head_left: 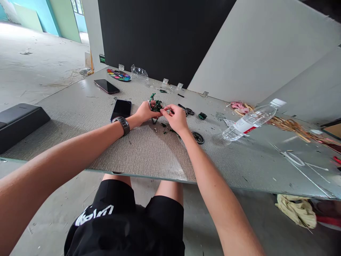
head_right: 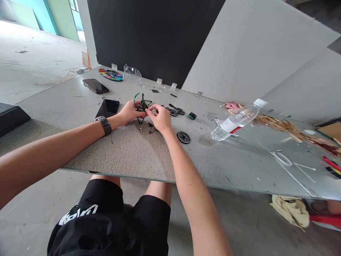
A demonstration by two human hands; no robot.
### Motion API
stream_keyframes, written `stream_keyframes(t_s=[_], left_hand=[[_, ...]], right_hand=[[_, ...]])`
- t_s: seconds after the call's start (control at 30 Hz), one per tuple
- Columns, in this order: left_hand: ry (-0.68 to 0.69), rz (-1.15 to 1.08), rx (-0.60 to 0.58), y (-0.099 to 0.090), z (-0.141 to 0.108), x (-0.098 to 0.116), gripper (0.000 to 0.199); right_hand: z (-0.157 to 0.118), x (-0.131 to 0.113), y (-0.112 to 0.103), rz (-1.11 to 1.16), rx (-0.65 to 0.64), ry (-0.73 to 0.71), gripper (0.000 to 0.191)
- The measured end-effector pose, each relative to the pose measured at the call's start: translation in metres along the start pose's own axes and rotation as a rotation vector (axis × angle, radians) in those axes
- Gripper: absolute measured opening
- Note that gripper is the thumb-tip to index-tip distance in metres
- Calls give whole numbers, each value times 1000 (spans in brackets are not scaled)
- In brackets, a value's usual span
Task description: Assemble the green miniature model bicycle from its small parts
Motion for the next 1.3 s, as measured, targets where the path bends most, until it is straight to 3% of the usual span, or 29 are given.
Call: stream_keyframes(t_s=[0.2, 0.47, 0.7, 0.9, 1.17, 1.3], left_hand=[[-5, -1, 5, -1, -1, 1, 28], [23, 1, 7, -1, 0, 1, 23], [36, 61, 31, -3, 3, -2, 28], [36, 107, 36, -1, -1, 7, 21], [45, -34, -11, 2, 0, 6, 44], [31, -49, -18, 1, 1, 3, 44]], right_hand=[[2, 0, -10, 19, 43, -17, 43], [-1, -7, -2, -40, -58, -60, 26], [-1, -14, -4, -234, -29, 7, 25], [-3, -28, 2, -445, -32, 1, 21], [-4, -26, 7, -503, -26, -13, 20], [-3, -22, 4, -486, -35, -40, 21]])
Point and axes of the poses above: each hand's wrist, its own z-axis towards the middle knuckle, its own y-axis out of the palm, x = y × z, the point moved 8 cm from there along z, towards the middle knuckle, and after that the axes turned 3 degrees about z, right-handed, at the moved point
